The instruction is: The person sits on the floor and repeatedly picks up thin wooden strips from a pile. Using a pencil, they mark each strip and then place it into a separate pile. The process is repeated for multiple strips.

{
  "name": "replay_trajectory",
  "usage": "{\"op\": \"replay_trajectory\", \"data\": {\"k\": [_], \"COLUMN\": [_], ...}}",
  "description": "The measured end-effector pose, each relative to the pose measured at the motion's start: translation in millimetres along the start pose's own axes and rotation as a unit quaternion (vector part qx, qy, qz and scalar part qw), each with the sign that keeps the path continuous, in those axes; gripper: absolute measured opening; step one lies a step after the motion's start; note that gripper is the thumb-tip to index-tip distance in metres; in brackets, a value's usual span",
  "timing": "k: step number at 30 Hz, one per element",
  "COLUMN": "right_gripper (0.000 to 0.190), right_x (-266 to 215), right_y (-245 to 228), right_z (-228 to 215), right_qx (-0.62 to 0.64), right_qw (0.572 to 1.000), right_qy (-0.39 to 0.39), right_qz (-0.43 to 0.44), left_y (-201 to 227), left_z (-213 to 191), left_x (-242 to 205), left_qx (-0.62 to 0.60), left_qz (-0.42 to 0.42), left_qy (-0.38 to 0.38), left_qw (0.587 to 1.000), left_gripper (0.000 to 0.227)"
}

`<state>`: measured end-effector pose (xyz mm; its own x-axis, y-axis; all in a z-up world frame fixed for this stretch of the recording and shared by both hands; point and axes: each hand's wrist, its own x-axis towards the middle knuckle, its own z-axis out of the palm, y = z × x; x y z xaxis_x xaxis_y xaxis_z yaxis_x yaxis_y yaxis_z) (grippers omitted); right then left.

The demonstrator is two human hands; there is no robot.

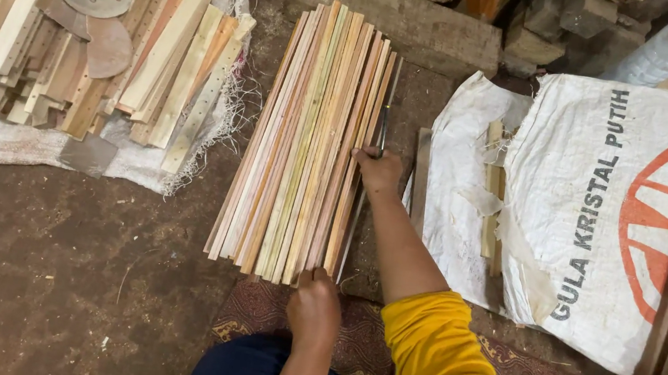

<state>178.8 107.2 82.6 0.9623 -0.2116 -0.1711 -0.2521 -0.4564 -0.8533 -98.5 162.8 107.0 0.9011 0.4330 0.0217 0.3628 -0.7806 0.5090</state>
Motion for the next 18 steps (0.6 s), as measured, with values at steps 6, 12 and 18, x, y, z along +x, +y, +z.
{"op": "replay_trajectory", "data": {"k": [6, 12, 18], "right_gripper": [0.013, 0.015, 0.009], "right_x": [-9, -3, -17], "right_y": [-5, 7, -20], "right_z": [0, 7, -12], "right_qx": [0.047, -0.018, 0.120], "right_qw": [0.999, 0.997, 0.990], "right_qy": [0.011, 0.067, -0.031], "right_qz": [-0.019, -0.043, 0.067], "left_y": [1, 1, -2], "left_z": [-2, 2, 14], "left_x": [-4, -3, -3], "left_qx": [0.020, 0.022, 0.063], "left_qz": [0.011, 0.012, 0.023], "left_qy": [0.000, -0.004, 0.019], "left_qw": [1.000, 1.000, 0.998], "left_gripper": [0.015, 0.007, 0.018]}}
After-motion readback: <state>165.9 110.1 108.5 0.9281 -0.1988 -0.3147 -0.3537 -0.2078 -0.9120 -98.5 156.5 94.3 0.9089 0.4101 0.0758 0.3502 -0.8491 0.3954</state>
